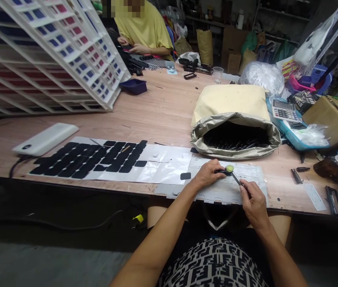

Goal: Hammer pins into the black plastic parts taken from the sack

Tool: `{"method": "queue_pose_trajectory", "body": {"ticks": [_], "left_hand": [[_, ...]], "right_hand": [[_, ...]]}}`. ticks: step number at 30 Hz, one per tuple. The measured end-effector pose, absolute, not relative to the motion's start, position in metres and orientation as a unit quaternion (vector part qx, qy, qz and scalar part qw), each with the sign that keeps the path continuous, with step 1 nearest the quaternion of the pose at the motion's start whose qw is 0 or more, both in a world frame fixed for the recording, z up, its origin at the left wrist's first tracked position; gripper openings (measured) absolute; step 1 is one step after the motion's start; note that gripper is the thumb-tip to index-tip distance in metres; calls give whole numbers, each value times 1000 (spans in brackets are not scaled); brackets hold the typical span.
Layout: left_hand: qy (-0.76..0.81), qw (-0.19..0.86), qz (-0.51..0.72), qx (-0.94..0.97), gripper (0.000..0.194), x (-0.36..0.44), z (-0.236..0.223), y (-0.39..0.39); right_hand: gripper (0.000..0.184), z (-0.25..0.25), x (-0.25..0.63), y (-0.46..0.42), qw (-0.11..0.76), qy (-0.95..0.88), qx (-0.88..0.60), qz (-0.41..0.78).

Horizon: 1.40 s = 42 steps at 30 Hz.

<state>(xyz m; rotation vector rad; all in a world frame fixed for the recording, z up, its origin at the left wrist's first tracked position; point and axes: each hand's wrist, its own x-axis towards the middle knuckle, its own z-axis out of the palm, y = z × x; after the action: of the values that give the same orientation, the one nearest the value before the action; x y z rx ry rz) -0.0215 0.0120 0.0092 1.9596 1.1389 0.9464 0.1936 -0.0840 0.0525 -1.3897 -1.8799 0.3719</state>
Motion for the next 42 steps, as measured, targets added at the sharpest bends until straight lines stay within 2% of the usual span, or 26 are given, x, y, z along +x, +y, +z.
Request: {"method": "queue_pose_trajectory", "body": {"ticks": [5, 11, 16, 20, 24, 30, 33, 37, 40, 42], "left_hand": [[441, 307, 347, 769, 5, -20, 8, 11], [442, 296, 361, 766, 14, -19, 6, 11], [448, 292, 354, 767, 14, -20, 4, 11], [450, 291, 356, 766, 14, -20, 4, 11], [454, 304, 356, 758, 16, -19, 4, 10], [457, 302, 350, 760, 15, -19, 12, 11], [418, 315, 367, 769, 18, -20, 27, -11], [331, 404, 330, 786, 24, -20, 39, -73], [321, 456, 244, 793, 27, -18, 25, -114], [384, 461, 195, 776, 28, -14, 5, -127]], "right_hand": [[28, 44, 191, -84, 338, -760, -543, 115], [29, 46, 199, -84, 368, -743, -550, 103], [28, 45, 206, -85, 350, -745, -560, 96], [27, 48, 220, -81, 374, -721, -577, 86], [28, 48, 254, -71, 364, -685, -631, -5], [31, 28, 301, -58, 250, -630, -712, -184], [30, 22, 303, -56, 232, -621, -720, -205], [29, 22, 299, -56, 231, -622, -718, -211], [28, 24, 297, -56, 224, -621, -720, -212], [28, 24, 297, -56, 219, -622, -720, -215]]}}
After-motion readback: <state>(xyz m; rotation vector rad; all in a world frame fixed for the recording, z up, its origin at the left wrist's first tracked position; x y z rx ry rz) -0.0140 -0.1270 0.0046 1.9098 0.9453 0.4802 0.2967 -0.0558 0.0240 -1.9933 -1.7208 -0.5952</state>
